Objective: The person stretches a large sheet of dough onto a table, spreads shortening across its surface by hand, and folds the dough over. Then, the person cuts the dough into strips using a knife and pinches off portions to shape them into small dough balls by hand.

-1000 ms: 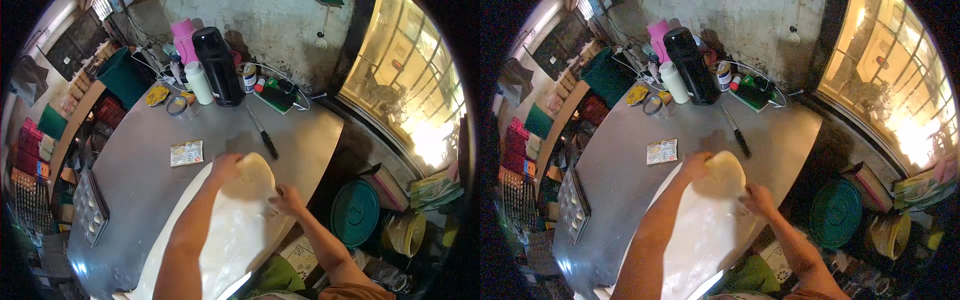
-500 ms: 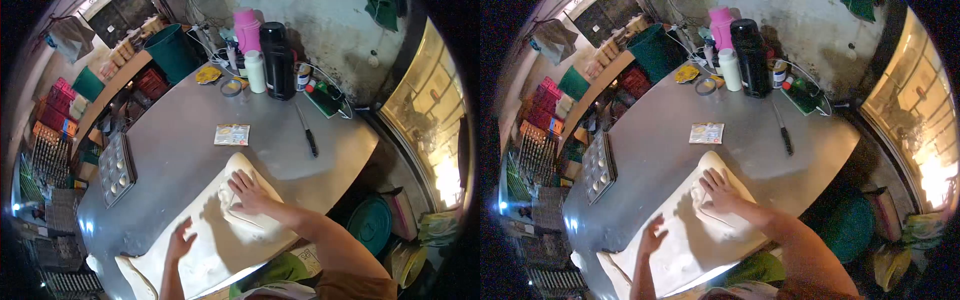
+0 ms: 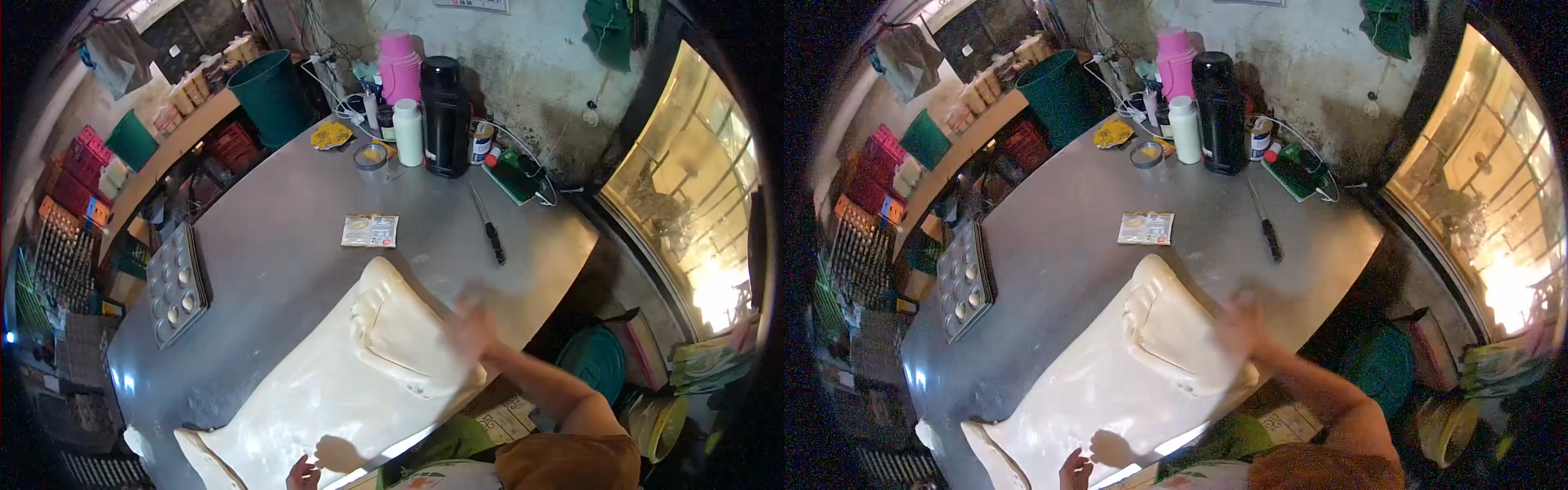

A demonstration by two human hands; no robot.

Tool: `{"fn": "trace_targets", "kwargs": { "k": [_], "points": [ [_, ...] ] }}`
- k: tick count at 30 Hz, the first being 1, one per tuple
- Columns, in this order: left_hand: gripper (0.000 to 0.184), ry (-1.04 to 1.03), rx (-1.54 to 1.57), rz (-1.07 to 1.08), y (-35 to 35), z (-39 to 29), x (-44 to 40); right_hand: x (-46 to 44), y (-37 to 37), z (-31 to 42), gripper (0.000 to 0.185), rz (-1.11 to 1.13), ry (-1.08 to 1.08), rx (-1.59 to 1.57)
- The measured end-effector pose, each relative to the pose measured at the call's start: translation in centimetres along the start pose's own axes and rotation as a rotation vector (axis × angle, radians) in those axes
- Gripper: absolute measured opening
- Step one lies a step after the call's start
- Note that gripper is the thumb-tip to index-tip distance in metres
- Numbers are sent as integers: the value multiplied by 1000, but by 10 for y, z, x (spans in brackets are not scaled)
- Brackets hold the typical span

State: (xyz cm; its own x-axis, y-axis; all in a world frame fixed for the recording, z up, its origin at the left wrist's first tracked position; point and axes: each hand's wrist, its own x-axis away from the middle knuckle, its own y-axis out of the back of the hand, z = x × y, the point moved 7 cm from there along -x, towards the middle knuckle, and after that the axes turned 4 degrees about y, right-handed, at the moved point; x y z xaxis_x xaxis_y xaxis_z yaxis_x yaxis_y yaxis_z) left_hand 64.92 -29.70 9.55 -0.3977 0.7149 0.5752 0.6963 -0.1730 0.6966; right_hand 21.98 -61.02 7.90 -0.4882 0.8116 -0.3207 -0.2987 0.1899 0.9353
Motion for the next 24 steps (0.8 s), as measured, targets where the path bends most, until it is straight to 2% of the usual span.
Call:
{"fn": "trace_targets", "kwargs": {
  "k": [1, 2, 3, 4, 5, 6, 7, 8, 9, 11, 12, 13, 14, 17, 19, 22, 24],
  "points": [
    [48, 12, 46, -45, -2, 23, 5, -7, 3, -59, 61, 555, -320, 189],
    [46, 22, 90, -92, -4, 39, 9, -16, -8, -120, 55, 108, -384, 118],
    [42, -22, 164, -107, -11, 40, 11, -33, 5, -159, 48, 29, -536, 253],
    [38, -58, 242, -132, -12, 31, 17, -44, -5, -201, 51, 53, -642, 332],
    [38, -32, 262, -159, -10, 28, 17, -47, -11, -230, 53, 67, -645, 395],
    [42, -77, 131, 22, -10, -6, 18, -34, -11, -250, 48, -61, -598, 386],
    [46, -100, 13, 189, -12, -13, 36, -59, 15, -208, 44, -188, -533, 347],
    [44, -298, 6, 164, -24, 2, 38, -60, 31, -195, 42, 156, -779, -44],
    [43, -282, -91, 260, -32, 9, 38, -126, -6, -145, 42, 168, -648, -116],
    [42, -166, -4, 341, -37, 18, 45, -103, -54, 99, 38, -248, -735, -444],
    [42, -297, -74, 291, -34, 28, 44, -50, -64, 228, 38, -232, -628, -548],
    [45, -263, -82, 313, -25, 35, 44, 23, -66, 338, 37, -221, -530, -596],
    [49, -247, -91, 352, -14, 40, 42, 9, -73, 385, 36, -221, -448, -625],
    [51, -239, -13, 106, 5, 77, 45, 17, -32, 267, 33, -235, -292, -604],
    [50, -299, 52, 18, 18, 102, 49, 9, -6, 192, 32, -249, -213, -568],
    [46, -324, 161, 16, 39, 122, 61, -22, 39, 74, 31, -278, -106, -495],
    [45, -331, 199, -15, 45, 151, 65, -34, -72, 129, 31, -231, -82, -546]
  ]
}}
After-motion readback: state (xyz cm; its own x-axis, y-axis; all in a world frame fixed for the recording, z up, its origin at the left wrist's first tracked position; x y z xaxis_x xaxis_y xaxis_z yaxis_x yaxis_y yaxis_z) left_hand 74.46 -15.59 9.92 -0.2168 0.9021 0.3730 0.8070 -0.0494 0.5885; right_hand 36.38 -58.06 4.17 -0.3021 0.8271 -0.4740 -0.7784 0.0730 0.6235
